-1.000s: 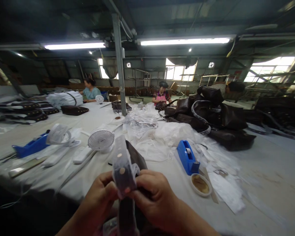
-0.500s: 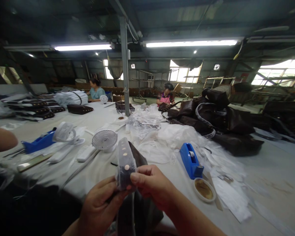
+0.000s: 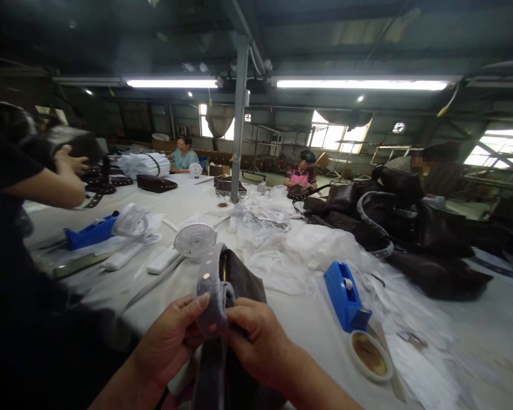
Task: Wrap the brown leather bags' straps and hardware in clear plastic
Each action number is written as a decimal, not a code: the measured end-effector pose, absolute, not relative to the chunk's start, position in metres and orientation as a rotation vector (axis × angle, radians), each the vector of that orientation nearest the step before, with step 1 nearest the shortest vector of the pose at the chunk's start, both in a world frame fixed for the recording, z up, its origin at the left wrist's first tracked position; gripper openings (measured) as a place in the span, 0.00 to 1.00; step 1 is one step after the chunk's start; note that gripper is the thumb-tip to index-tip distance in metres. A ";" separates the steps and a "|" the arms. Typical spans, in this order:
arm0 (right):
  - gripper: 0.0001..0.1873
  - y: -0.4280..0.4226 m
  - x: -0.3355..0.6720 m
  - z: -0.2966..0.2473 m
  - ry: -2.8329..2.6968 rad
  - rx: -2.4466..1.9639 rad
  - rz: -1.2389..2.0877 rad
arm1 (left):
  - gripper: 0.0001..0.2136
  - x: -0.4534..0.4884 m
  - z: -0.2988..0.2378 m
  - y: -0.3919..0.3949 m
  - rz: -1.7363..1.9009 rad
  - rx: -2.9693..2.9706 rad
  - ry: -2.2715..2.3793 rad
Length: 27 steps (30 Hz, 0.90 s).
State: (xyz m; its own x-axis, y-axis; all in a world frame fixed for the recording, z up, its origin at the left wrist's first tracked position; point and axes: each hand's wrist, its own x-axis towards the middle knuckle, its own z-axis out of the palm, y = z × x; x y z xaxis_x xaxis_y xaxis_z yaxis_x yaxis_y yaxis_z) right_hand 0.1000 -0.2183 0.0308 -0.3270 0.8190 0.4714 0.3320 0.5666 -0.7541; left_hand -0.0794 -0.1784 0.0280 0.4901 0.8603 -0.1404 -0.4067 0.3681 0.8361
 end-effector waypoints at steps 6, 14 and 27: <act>0.25 -0.208 0.106 0.034 -1.575 -0.985 1.282 | 0.17 -0.086 0.035 -0.184 0.923 1.342 0.817; 0.28 -0.186 0.083 0.026 -1.214 -1.118 1.453 | 0.15 -0.083 0.037 -0.194 0.791 2.130 1.255; 0.22 -0.193 0.094 0.026 -0.977 -1.064 1.471 | 0.16 -0.099 0.019 -0.201 0.961 2.087 1.254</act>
State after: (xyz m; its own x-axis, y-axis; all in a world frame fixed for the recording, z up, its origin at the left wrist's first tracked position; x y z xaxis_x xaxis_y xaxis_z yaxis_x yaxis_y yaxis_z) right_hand 0.0937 -0.1931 0.0257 -0.0797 0.9891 -0.1238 -0.2693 -0.1409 -0.9527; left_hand -0.0991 -0.2014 0.0188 0.3207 0.8962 0.3065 0.5289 -0.4379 0.7270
